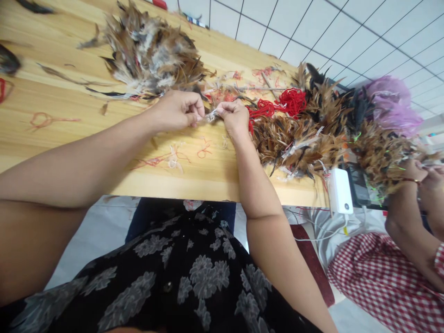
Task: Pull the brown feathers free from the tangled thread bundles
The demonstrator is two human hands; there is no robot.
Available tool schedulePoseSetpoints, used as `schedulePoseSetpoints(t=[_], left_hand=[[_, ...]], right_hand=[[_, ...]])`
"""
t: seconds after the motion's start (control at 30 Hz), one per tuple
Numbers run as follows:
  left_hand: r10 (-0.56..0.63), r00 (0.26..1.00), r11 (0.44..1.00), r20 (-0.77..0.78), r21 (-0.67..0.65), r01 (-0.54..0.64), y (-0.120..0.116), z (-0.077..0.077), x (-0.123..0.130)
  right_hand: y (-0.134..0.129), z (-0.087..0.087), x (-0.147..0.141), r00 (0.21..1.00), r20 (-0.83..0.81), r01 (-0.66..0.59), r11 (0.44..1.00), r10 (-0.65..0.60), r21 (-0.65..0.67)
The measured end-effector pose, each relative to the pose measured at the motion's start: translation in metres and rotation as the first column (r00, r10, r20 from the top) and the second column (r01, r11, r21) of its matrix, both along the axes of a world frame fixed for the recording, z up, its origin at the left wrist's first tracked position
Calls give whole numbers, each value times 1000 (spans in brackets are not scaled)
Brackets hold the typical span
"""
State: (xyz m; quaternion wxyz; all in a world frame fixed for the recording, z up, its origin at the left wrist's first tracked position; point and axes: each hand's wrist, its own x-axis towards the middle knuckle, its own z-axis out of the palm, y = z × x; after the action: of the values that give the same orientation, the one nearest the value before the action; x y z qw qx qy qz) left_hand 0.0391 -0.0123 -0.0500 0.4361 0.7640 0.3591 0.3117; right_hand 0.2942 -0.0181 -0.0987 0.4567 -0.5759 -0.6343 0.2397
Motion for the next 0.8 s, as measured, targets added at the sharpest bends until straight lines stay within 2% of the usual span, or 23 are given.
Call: schedulePoseSetpoints(t=[0.23, 0.33, 0.43, 0.57, 0.67, 0.8], left_hand=[[-3, 1000, 999, -30, -52, 1, -3, 7, 0], [28, 999, 991, -46, -132, -34, -8, 12, 2], [47, 998, 960, 39, -278, -35, -14, 19, 3], [57, 984, 904, 169, -426, 21, -21, 25, 4], [56, 972, 880, 229, -471, 60, -23, 23, 7], [155, 934, 874, 322, -485, 22, -17, 13, 10]], right_hand=[[-4, 11, -5, 1000, -25, 8, 1000, -8, -28], [-6, 14, -5, 999, -41, 3, 999, -5, -41], [-10, 19, -6, 996, -80, -38, 999, 36, -30], [-15, 26, -13, 992, -93, -92, 996, 91, -2], [-15, 27, -20, 991, -57, -121, 992, 122, 26], [-12, 21, -23, 988, -83, -127, 989, 134, 75]])
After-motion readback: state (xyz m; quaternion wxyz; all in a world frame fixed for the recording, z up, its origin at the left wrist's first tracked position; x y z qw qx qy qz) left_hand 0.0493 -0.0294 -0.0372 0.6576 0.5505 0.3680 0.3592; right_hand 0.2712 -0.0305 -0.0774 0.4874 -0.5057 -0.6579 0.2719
